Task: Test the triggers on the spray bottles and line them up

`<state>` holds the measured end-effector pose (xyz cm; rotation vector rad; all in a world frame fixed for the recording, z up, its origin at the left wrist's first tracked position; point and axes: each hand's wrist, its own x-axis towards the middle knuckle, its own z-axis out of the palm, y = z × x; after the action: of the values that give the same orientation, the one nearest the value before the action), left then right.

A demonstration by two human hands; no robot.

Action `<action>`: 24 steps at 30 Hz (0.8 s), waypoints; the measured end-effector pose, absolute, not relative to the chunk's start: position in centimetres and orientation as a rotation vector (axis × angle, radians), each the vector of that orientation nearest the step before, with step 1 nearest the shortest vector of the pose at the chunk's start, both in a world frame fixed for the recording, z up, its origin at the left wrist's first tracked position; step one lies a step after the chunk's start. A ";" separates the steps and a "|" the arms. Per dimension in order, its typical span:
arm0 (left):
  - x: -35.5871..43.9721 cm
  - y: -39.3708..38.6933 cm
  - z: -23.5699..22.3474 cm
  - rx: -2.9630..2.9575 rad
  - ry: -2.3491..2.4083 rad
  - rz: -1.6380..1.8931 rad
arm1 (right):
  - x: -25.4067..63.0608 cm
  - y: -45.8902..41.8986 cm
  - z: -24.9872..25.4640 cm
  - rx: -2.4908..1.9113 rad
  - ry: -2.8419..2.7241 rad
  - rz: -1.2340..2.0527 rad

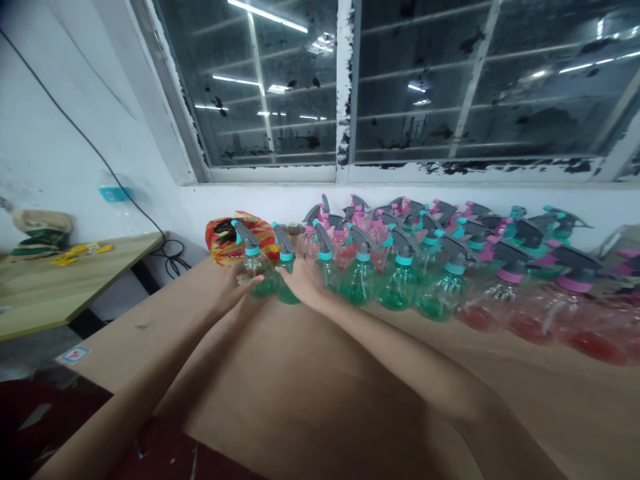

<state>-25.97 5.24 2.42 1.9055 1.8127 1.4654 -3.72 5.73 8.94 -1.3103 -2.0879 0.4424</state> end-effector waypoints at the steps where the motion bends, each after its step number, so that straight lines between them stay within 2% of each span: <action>1: -25.8 4.9 2.6 1.918 1.809 1.460 | -3.7 5.6 8.9 -1.314 -2.090 0.429; 7: -25.1 2.0 3.1 1.886 1.926 1.490 | -3.5 4.3 9.0 -1.293 -2.114 0.373; 12: -22.5 -2.9 1.1 1.889 1.941 1.514 | -2.1 2.3 8.9 -1.188 -2.156 0.332; 17: -18.4 -7.3 0.2 1.994 1.801 1.275 | 0.6 -0.4 8.2 -1.122 -2.191 0.293; 24: -12.1 -9.5 2.9 2.230 1.686 0.935 | 7.0 -4.2 8.0 -0.961 -2.300 0.295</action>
<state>-12.08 -9.52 2.91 2.2301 1.6858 0.9352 7.00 -4.23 8.00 -0.9614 -2.3000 0.2955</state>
